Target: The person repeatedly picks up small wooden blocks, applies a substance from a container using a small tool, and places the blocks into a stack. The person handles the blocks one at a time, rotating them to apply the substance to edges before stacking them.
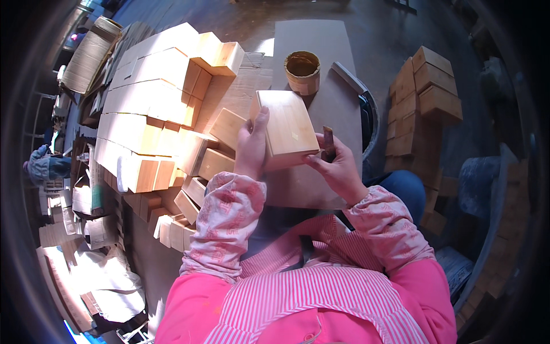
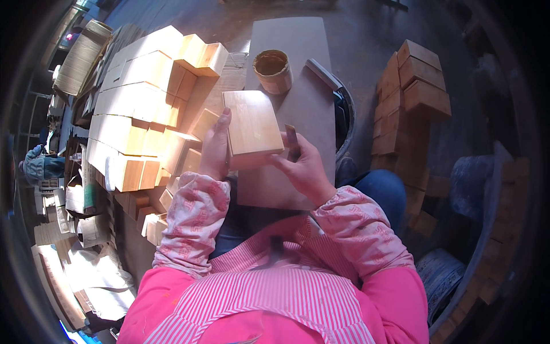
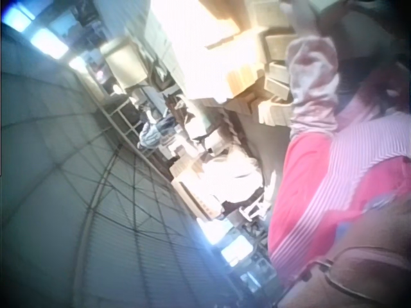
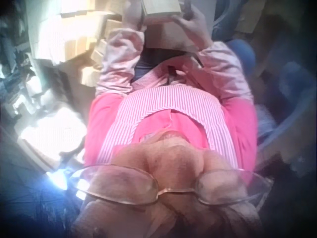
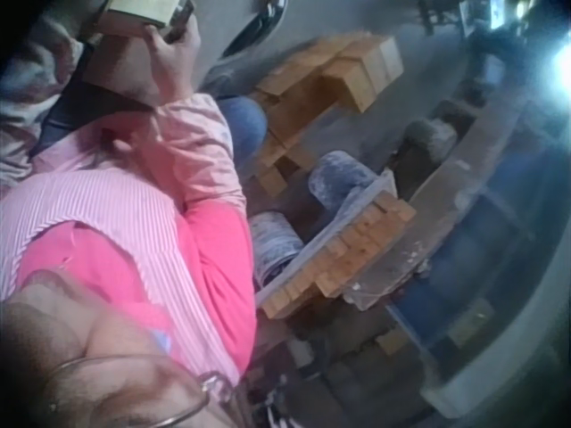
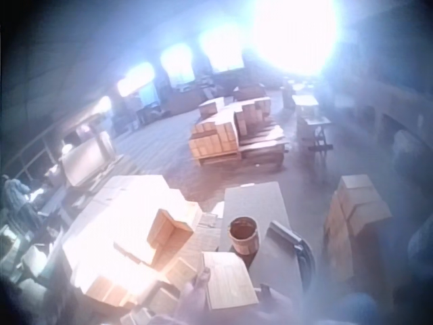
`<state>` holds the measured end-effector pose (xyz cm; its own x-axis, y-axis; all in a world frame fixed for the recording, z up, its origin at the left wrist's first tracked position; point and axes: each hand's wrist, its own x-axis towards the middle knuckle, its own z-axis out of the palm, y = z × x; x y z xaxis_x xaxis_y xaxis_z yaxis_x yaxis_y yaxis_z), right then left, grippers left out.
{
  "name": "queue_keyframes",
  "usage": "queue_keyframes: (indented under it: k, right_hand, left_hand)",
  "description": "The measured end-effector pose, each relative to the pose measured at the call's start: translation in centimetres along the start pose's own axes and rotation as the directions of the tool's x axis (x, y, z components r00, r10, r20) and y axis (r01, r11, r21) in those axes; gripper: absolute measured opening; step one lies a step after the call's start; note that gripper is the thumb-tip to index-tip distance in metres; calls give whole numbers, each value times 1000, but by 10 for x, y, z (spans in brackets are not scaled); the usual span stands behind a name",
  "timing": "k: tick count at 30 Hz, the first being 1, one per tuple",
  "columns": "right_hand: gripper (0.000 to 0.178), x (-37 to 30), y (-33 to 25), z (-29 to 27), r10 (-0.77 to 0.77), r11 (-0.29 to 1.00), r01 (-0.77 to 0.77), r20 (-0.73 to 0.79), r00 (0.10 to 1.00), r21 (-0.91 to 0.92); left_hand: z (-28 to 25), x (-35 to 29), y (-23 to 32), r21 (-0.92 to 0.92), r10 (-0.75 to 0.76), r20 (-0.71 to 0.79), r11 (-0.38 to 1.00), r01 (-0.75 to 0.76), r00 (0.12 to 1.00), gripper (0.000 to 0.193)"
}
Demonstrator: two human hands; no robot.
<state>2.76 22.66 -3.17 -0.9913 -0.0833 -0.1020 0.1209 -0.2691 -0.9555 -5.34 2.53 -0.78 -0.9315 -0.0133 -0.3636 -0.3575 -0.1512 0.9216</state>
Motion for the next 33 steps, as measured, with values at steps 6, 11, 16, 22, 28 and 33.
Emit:
queue_keyframes:
  k: [6, 11, 16, 22, 28, 33]
  right_hand:
    - [44, -1, -19, -4, -17, 999, 16, -41, 999, -28]
    - [32, 23, -97, 6, -326, 945, 303, -292, 899, -121]
    - [23, 86, -134, 106, -833, 550, 813, -52, 551, -192]
    - [22, 135, -97, 22, -733, 611, 473, -227, 642, -634]
    - [18, 29, -27, -33, -28, 994, 5, -211, 977, -108]
    - [17, -5, -14, -12, 62, 998, -59, -195, 979, 21]
  left_hand:
    - [11, -14, 9, 26, -8, -35, 1000, 9, 999, 61]
    - [36, -44, 11, 58, 137, -6, 989, -137, 991, 88]
    - [51, -75, 14, 318, 246, 394, 868, -382, 886, 79]
    - [25, -76, 17, -72, 15, 193, 997, -1, 981, 63]
    - [10, -31, 2, -67, -45, -16, 997, 44, 999, 45]
    - [12, -27, 2, -204, -49, 77, 977, 64, 996, 59]
